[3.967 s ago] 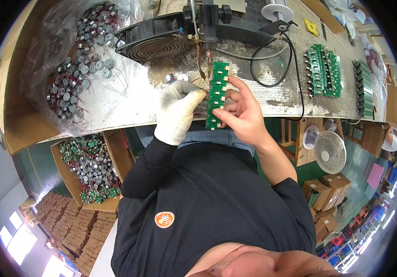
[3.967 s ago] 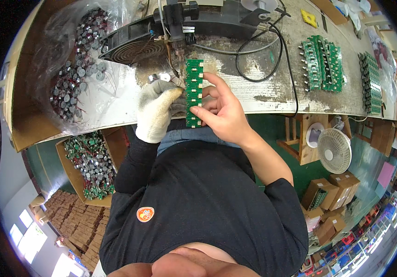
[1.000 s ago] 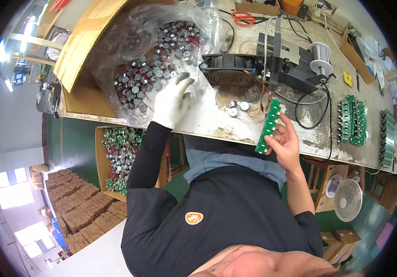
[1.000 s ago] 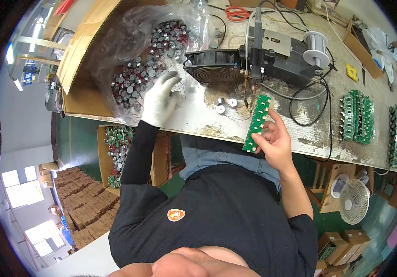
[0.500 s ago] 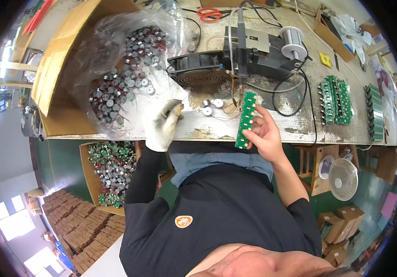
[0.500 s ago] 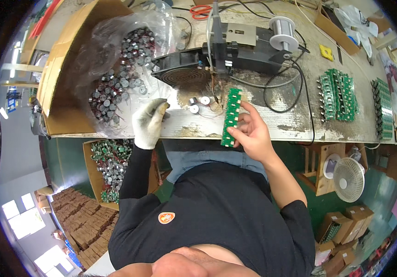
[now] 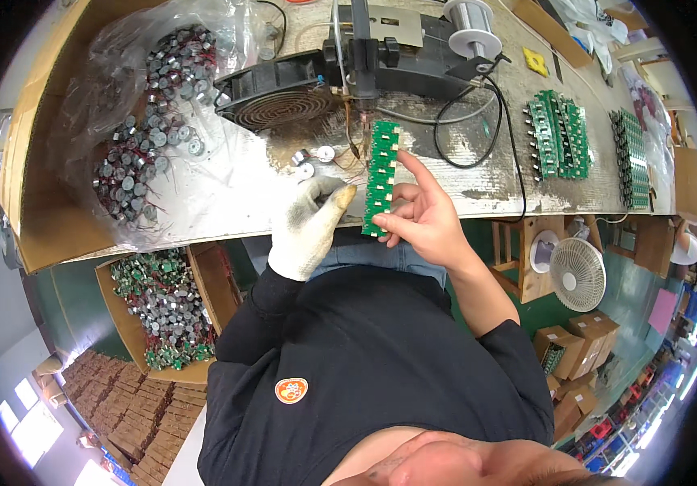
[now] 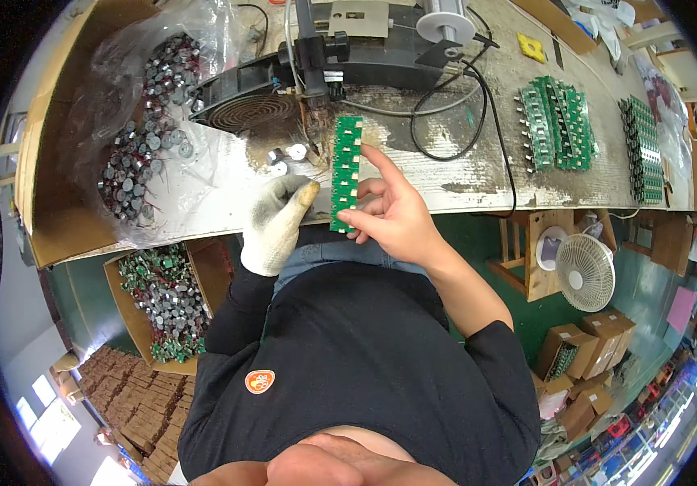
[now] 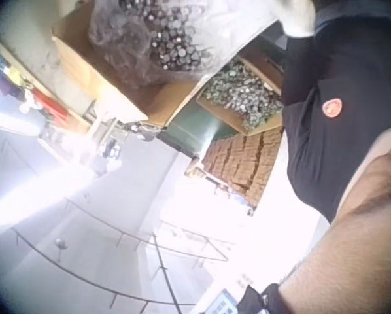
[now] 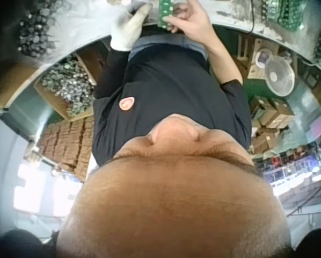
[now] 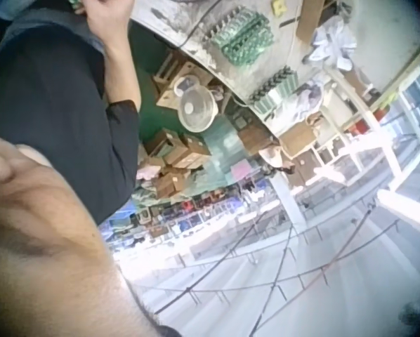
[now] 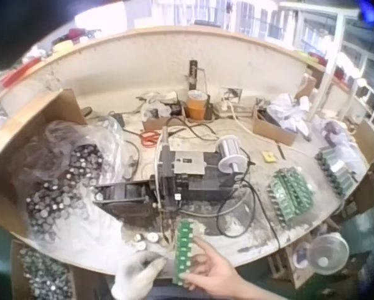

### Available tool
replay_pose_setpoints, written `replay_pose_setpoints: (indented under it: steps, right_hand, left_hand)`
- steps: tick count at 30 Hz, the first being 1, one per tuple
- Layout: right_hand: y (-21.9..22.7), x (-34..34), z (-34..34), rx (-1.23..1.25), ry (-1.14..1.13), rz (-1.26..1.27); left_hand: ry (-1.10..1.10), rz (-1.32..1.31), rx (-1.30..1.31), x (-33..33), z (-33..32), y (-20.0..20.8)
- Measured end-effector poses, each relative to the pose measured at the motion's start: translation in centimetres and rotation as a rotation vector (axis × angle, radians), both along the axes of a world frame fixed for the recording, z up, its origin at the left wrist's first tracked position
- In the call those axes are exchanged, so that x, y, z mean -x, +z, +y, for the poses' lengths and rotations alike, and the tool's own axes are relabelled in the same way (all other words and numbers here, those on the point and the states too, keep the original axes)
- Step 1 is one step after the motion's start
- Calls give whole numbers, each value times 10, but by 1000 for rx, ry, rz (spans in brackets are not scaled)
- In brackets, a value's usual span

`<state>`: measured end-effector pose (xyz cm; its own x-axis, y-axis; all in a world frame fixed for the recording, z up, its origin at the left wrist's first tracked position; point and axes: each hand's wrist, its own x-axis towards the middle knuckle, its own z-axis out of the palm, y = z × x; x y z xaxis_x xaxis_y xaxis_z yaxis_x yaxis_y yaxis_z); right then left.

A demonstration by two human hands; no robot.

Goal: The person solders electronic components onto printed circuit boards using a soldering iron and solder wire, with a fume extractor fan running nearby.

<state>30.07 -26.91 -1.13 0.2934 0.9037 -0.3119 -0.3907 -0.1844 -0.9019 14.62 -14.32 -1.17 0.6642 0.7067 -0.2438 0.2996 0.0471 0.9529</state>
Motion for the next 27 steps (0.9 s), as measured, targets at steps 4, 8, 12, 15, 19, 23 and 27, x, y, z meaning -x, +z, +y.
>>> replay_pose_setpoints:
  steps: [4,8,12,15,19,23,27]
  right_hand:
    - [-4,1,-1,-52,-9,11]
    - [-1,1,-1,-63,-14,23]
    - [-2,2,1,-77,-25,42]
    - [-2,3,2,-84,-35,61]
    - [-2,3,7,-105,-46,54]
    - [-3,4,9,-113,-70,54]
    - [2,3,10,-113,-73,59]
  left_hand:
    - [16,-133,168,-10,-3,-2]
    - [65,-178,367,-13,-3,0]
    - [73,-140,403,-14,0,8]
    - [74,-127,346,-13,1,4]
    - [118,-165,447,-14,3,0]
    - [89,-149,319,-13,7,-6]
    - [77,-142,291,-16,9,-2]
